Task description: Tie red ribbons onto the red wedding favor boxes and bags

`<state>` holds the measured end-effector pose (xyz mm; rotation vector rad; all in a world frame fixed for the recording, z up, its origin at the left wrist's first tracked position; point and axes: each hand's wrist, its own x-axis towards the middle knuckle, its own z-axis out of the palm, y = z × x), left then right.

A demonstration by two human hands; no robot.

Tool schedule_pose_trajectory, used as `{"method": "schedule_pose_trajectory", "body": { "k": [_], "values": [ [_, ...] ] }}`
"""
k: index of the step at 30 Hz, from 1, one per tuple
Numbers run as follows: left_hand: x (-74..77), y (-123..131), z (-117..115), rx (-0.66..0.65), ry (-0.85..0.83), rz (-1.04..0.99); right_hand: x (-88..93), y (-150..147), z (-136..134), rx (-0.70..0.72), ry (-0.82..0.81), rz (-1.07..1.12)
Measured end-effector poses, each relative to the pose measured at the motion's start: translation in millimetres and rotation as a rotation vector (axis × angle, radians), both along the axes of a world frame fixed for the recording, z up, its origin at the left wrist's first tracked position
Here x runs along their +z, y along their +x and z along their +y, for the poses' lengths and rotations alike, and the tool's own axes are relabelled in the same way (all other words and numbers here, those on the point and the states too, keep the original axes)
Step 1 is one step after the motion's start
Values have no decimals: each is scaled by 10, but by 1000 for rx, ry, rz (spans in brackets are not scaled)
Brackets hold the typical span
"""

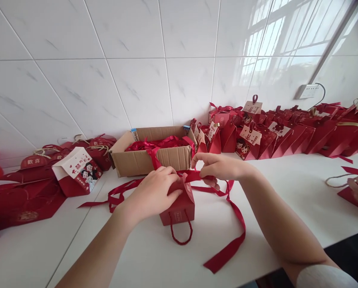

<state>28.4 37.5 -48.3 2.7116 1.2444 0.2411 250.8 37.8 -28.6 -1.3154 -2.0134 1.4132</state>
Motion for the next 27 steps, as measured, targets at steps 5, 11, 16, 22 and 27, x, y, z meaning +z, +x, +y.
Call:
{"method": "schedule_pose_trajectory", "body": {
  "k": [5, 11, 16, 22, 27],
  "values": [
    [6, -1, -7, 0, 7, -3, -22, 9, 13, -19, -4, 25],
    [13, -1, -3, -4, 12, -13, -3, -72, 13, -30, -51, -14],
    [20, -2, -6, 5, 13, -8, 5, -47, 15, -52, -48, -2],
    [29, 7, -16, -3, 12, -7, -36, -72, 37, -24, -78, -44],
    [8, -9, -45, -17, 16, -6, -86, -89, 23, 11, -95, -39]
  ]
}}
